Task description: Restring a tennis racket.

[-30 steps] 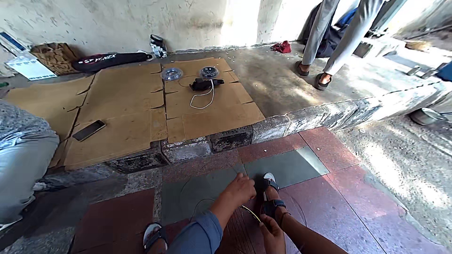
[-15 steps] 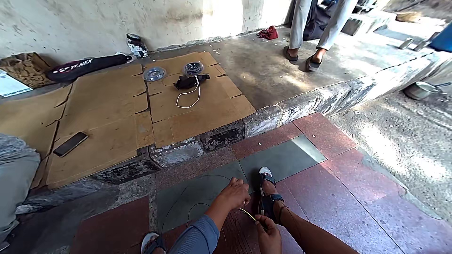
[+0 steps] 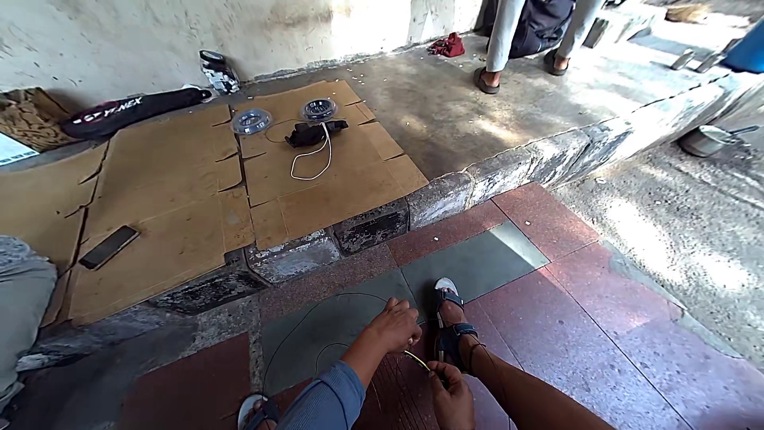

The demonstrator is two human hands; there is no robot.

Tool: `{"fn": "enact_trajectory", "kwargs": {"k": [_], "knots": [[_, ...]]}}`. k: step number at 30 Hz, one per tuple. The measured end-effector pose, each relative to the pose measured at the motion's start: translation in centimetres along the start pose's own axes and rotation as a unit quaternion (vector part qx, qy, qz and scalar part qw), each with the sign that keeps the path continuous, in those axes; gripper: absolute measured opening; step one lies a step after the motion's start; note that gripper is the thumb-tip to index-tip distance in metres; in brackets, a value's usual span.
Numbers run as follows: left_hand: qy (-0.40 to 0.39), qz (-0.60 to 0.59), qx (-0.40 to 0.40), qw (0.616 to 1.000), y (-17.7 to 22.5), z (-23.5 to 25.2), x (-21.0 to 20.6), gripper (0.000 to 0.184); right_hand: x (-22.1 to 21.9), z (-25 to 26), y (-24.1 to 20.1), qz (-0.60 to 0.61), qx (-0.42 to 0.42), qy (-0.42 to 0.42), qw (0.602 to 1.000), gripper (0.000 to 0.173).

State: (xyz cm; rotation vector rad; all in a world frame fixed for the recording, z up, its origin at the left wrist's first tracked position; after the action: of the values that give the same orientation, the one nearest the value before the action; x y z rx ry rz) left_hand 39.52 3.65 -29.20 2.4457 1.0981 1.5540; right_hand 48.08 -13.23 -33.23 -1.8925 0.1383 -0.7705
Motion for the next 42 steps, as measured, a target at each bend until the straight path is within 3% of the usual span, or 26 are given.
{"fn": "enact_trajectory", "kwargs": {"k": [12, 37, 42], "knots": [[0.034, -0.077, 0.038, 0.996, -1.5, -0.6, -1.1, 0.019, -0.3, 0.3, 0.3, -0.015, -0.003, 0.0, 1.0, 0.014], [-0.01, 0.0, -0.016, 1.0, -0.1, 0.4, -1.1, 0.016, -0.7, 0.2, 0.1, -0.034, -0.003, -0.003, 0.999, 0.015], [0.037, -0.106, 0.036, 0.993, -2.1, -0.9, -2.1, 0.017, -0.7, 0.2, 0.2, -0.034, -0.003, 0.0, 0.999, 0.016]]}}
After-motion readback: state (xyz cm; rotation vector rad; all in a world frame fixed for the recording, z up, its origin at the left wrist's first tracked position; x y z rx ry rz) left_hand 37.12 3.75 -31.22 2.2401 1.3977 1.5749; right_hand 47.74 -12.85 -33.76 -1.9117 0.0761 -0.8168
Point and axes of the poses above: each hand's wrist, its own z-axis towards the middle knuckle, its own x-axis out of the back of the hand, y = z × x, the point moved 5 cm from there along z, towards the middle knuckle, and after that the axes turned 6 degrees about -z, right-handed, at the moved point
